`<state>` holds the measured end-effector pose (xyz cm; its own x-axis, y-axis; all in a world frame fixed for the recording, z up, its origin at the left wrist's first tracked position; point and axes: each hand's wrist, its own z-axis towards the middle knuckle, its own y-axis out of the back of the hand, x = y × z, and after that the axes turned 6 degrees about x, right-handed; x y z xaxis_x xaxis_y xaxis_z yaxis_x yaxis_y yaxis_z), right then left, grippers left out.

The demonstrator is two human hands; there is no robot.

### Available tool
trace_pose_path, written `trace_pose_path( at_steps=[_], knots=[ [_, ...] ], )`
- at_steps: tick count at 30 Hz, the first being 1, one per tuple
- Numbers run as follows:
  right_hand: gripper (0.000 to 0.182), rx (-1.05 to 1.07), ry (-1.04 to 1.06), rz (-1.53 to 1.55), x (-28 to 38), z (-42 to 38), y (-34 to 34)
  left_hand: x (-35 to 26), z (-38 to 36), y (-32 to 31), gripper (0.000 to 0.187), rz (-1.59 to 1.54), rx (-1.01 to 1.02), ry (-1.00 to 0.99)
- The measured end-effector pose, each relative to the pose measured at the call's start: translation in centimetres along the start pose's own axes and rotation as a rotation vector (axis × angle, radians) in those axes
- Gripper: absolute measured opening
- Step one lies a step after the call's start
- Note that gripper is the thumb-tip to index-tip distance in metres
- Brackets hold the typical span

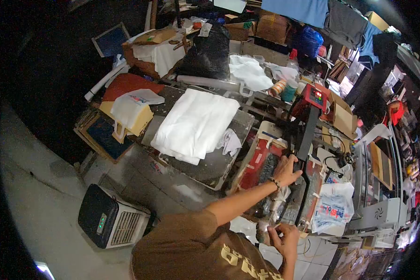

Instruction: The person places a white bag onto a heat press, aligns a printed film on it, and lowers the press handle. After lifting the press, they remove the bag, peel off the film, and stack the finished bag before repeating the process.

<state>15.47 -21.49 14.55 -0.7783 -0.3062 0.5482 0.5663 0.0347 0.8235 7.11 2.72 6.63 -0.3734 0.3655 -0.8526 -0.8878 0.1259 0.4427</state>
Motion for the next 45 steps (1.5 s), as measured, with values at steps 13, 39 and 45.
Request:
trace_pose_path(
  at_steps=[13, 39, 45],
  knots=[
    [0.036, 0.121, -0.097, -0.108, -0.7, 0.0, 0.3, 0.3, -2.1, 0.1, 0.065, -0.176, 0.090, 0.191],
    [0.072, 0.307, 0.279, -0.314, -2.7, -1.6, 1.3, -0.9, -3.3, 1.4, 0.074, -0.429, 0.115, 0.273],
    [0.069, 0.255, 0.314, -0.228, -2.8, -1.5, 1.3, -1.5, -3.4, 1.9, 0.064, -0.354, 0.120, 0.349]
  ],
)
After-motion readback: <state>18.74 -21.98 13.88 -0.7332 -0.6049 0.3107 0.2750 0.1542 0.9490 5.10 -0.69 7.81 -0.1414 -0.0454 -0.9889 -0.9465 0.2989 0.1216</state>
